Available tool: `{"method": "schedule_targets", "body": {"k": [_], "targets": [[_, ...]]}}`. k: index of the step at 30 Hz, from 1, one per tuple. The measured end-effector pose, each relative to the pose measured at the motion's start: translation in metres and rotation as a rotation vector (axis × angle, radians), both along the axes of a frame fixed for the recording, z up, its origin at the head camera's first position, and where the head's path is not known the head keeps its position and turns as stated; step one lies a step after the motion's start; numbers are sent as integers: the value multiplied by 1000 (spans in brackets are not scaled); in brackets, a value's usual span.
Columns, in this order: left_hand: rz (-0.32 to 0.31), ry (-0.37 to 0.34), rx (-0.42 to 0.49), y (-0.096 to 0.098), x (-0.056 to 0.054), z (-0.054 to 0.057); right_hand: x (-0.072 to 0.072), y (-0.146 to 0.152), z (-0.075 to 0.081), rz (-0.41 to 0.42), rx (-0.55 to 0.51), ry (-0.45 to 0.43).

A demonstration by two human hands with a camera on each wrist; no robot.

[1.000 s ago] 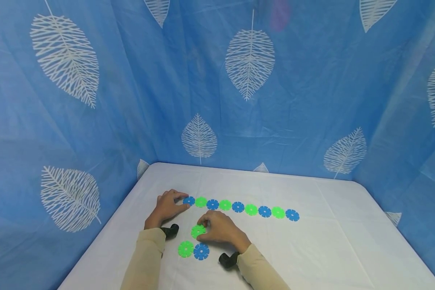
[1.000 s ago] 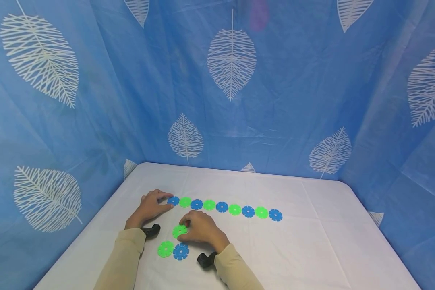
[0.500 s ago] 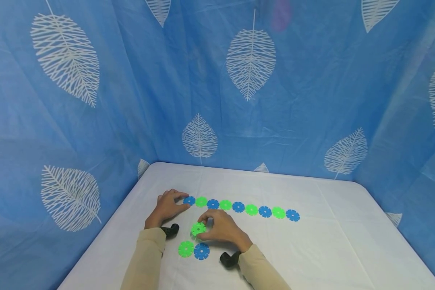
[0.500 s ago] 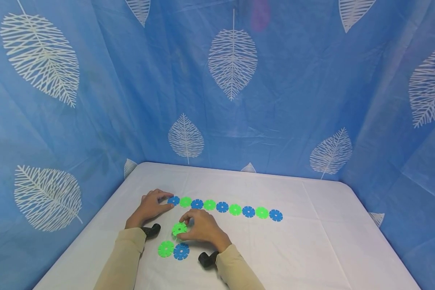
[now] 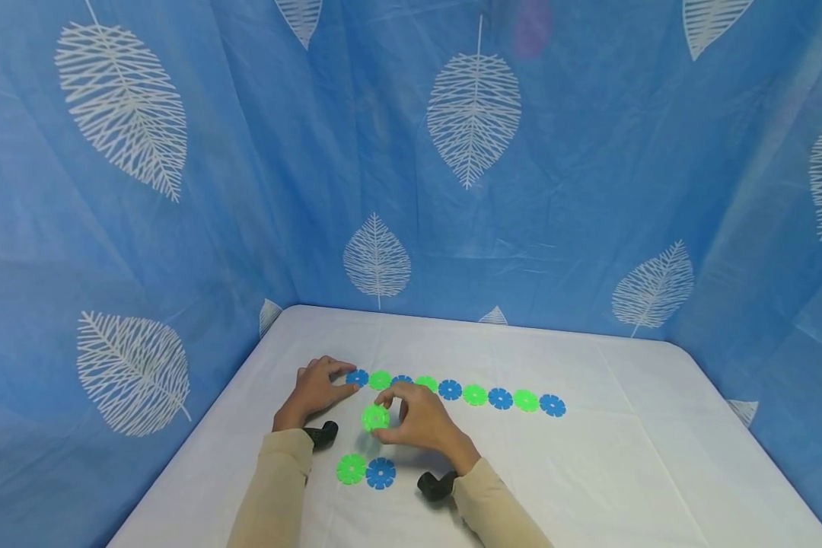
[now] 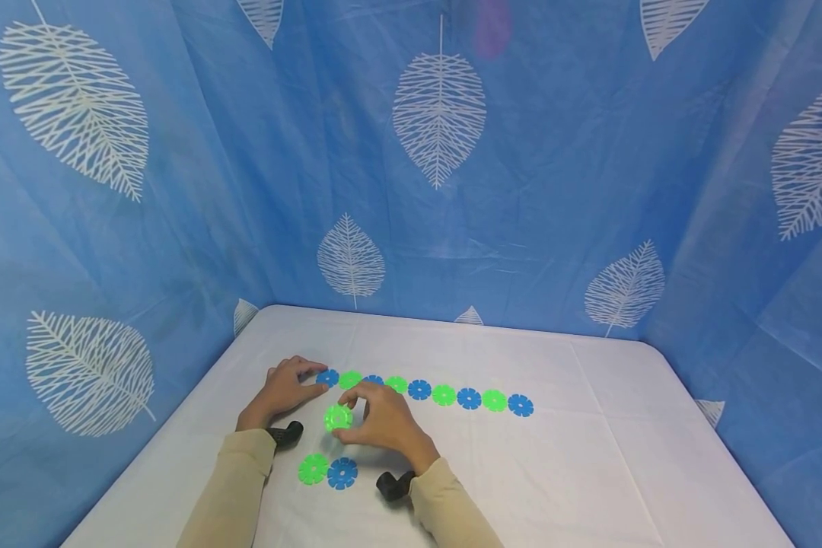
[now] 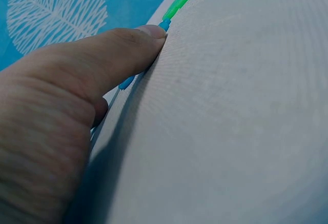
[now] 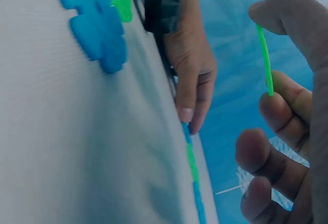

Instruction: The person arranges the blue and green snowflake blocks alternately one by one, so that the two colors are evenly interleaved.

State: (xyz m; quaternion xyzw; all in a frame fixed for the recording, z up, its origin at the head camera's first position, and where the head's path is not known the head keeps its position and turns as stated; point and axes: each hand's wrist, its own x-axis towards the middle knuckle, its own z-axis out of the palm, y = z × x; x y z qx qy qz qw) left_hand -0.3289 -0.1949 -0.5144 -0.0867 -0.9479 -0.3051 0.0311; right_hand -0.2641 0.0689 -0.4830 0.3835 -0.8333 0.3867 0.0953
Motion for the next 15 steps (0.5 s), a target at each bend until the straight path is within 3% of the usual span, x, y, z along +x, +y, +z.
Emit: {"method": "schedule_targets", "body": {"k": [8, 15], "targets": [[-5, -1, -9, 0, 1, -1, 0, 8, 14, -10, -55, 18], [0, -13, -16, 3, 3, 5, -1, 22, 27, -39, -81, 70]]}}
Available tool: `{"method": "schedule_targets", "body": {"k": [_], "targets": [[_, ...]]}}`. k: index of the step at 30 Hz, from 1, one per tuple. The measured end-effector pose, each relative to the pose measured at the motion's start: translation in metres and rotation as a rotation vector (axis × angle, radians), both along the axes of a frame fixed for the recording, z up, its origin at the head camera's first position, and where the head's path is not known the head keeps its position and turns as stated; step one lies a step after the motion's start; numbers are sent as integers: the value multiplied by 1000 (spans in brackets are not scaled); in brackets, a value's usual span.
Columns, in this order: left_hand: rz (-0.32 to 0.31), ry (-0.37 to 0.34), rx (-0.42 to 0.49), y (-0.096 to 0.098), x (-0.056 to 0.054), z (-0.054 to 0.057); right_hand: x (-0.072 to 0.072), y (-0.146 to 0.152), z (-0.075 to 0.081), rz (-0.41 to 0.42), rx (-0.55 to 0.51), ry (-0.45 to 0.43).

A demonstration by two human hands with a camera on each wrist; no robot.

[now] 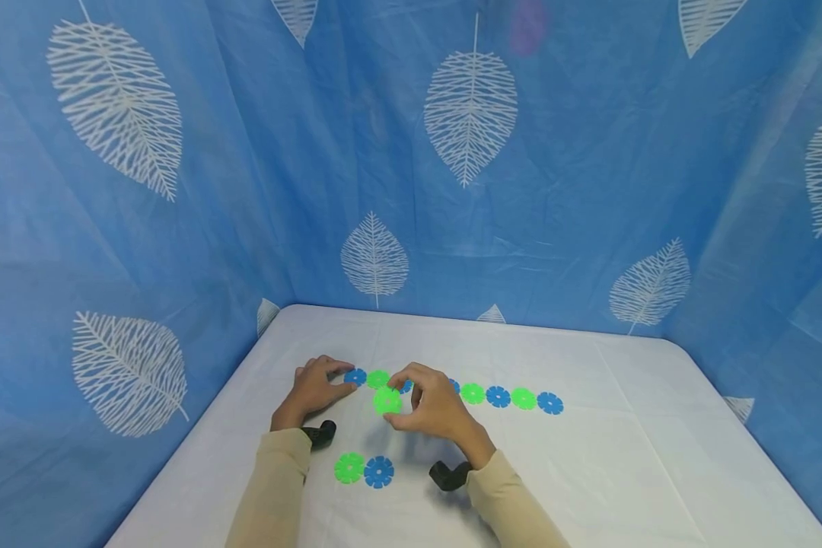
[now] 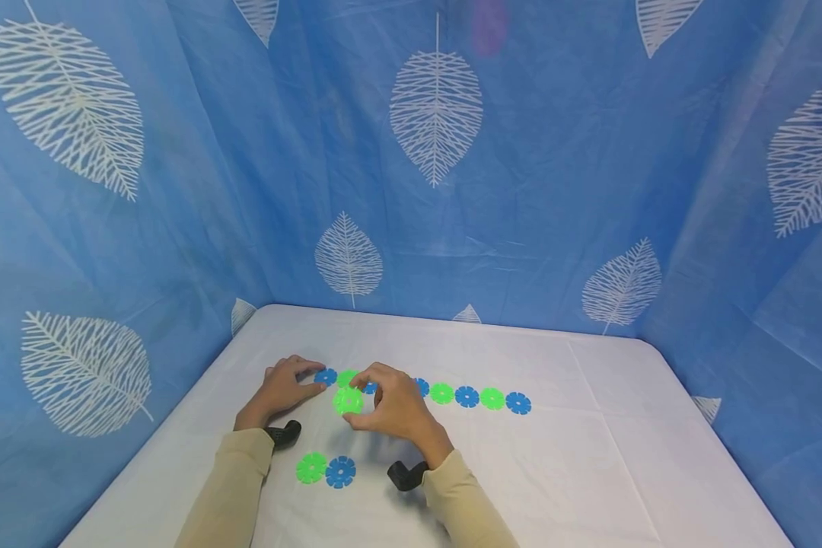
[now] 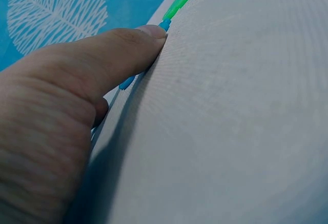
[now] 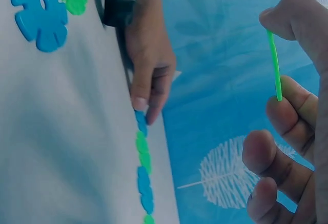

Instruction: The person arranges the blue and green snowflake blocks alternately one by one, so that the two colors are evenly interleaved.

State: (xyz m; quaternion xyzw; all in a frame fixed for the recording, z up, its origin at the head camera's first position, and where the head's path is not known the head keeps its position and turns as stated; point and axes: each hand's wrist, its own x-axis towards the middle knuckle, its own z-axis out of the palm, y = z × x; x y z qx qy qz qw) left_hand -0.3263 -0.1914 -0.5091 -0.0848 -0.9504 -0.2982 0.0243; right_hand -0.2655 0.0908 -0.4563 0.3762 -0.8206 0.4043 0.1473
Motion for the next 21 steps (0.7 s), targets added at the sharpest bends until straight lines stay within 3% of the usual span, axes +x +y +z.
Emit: {"method": "schedule_targets", "body": {"k": [21], "targets": [[6, -11, 19, -1, -1, -2, 3, 64, 23, -118, -62, 217]]}}
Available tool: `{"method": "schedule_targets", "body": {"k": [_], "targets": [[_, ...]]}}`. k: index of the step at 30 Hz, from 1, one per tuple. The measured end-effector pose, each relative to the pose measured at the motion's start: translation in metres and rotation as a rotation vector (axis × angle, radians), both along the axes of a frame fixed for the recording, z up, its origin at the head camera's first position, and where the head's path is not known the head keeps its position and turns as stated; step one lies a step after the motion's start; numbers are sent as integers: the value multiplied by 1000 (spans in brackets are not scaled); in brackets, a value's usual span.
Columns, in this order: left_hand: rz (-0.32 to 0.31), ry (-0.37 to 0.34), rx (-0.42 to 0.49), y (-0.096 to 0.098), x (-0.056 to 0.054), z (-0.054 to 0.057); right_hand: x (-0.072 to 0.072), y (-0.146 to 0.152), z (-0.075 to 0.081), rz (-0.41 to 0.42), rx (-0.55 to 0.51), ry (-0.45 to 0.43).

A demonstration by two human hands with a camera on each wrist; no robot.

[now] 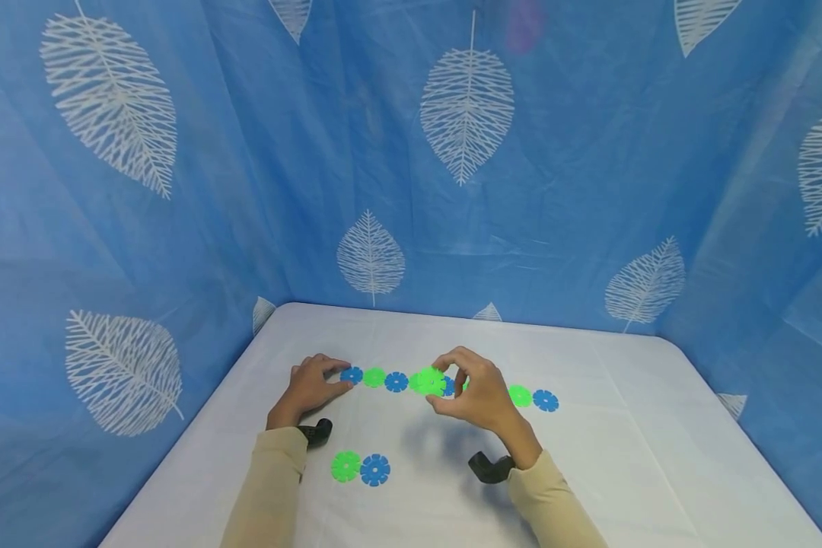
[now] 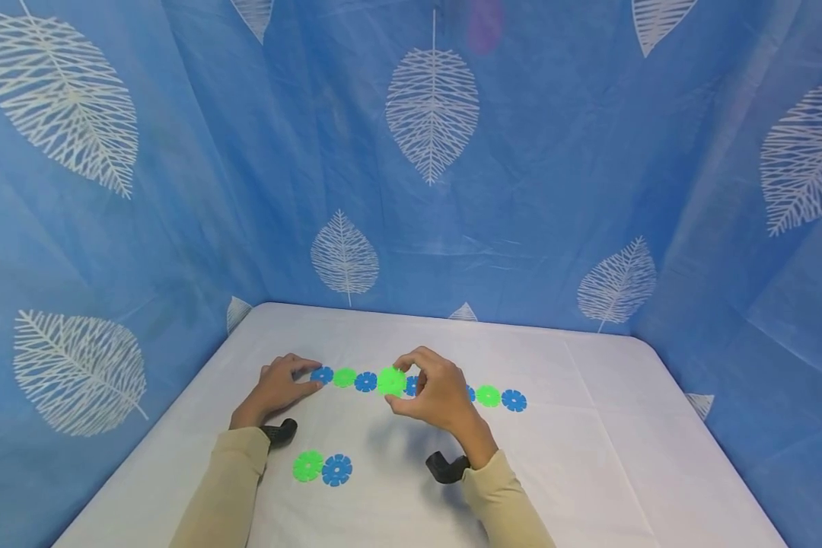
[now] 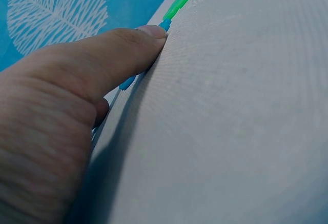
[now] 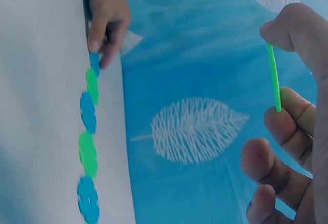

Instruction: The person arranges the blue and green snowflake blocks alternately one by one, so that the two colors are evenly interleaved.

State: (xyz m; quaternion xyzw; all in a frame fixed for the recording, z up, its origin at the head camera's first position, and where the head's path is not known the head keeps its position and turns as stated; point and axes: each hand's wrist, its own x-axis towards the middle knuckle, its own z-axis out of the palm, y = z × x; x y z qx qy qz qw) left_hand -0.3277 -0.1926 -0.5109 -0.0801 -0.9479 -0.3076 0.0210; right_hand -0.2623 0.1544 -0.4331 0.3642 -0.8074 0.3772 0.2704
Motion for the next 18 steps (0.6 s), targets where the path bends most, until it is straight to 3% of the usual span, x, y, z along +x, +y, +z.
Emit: {"method": "schedule_targets", "body": {"k": [18], "targets": [[7, 5, -6, 0, 0, 0, 5, 77, 11, -229, 43, 38]]}}
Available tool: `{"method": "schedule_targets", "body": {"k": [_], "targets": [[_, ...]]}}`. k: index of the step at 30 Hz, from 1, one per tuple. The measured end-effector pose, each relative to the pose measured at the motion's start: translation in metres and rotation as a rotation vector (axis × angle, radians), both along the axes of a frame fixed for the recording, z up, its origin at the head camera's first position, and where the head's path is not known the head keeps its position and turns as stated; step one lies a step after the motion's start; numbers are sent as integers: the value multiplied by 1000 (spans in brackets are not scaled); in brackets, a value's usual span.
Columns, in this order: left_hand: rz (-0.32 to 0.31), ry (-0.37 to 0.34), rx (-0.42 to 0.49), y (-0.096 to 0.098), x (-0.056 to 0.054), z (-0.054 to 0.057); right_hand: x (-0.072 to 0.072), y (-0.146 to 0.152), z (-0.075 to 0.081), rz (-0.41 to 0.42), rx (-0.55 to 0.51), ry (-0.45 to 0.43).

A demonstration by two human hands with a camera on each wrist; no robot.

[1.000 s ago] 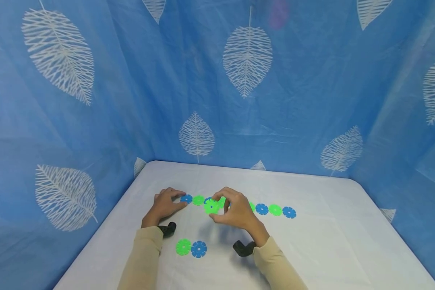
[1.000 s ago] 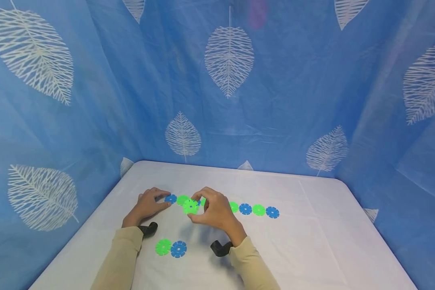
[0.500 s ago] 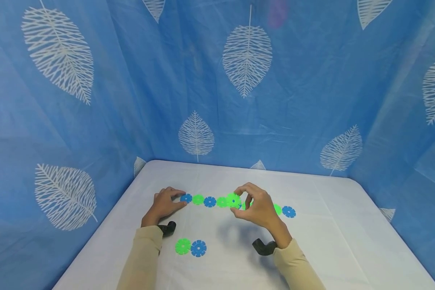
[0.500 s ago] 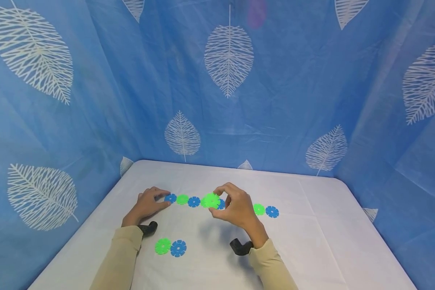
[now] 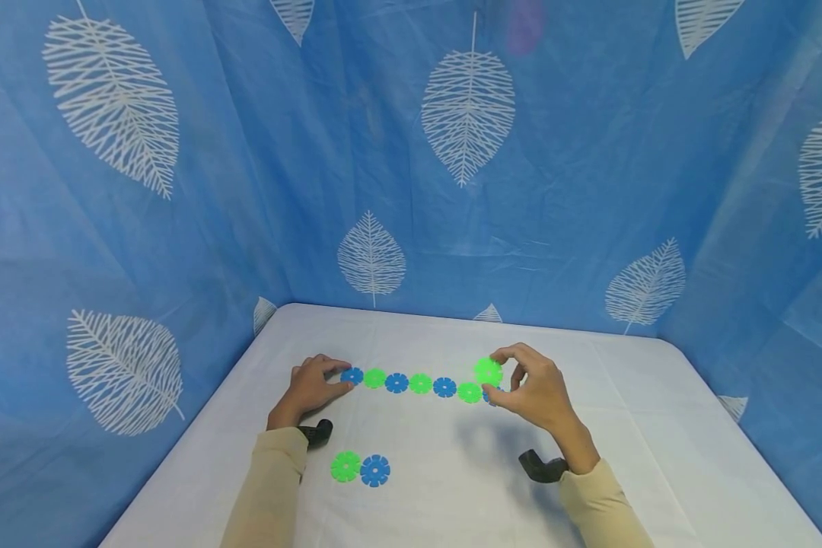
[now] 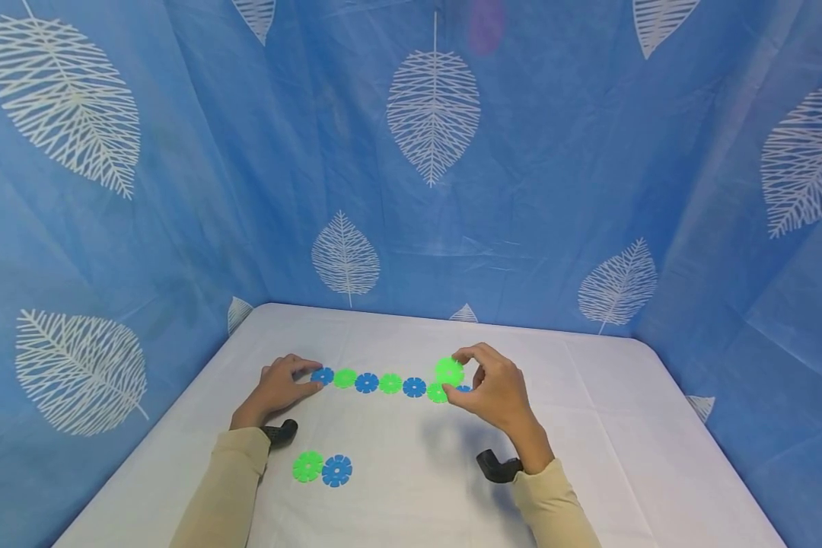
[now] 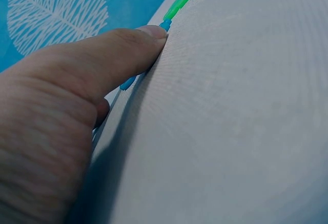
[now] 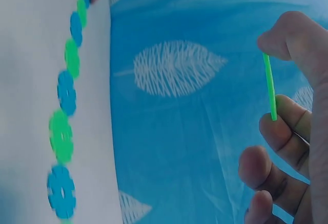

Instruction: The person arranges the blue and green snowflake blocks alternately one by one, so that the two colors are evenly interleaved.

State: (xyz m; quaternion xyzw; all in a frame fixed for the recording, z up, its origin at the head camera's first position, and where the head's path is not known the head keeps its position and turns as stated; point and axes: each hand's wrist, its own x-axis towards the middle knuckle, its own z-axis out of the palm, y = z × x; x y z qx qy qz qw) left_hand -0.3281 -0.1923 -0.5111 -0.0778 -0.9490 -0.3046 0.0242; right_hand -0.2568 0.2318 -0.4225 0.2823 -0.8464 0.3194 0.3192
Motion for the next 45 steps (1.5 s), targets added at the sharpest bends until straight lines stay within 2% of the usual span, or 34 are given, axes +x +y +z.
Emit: {"method": "schedule_targets", "body": {"k": [19, 23, 34, 39, 45], "targets": [[-13, -7, 18, 1, 1, 3, 7, 81, 2, -203, -86, 125], [-12, -7, 13, 0, 1, 1, 8, 98, -1, -260, -86, 110], [-10, -4, 0, 0, -1, 0, 8, 130, -20, -406, -61, -119], [-12, 2, 0, -1, -2, 0, 7, 136, -29, -452, -30, -270], [-15, -4, -8, -1, 1, 1, 7, 140, -43, -461, -53, -444]]}}
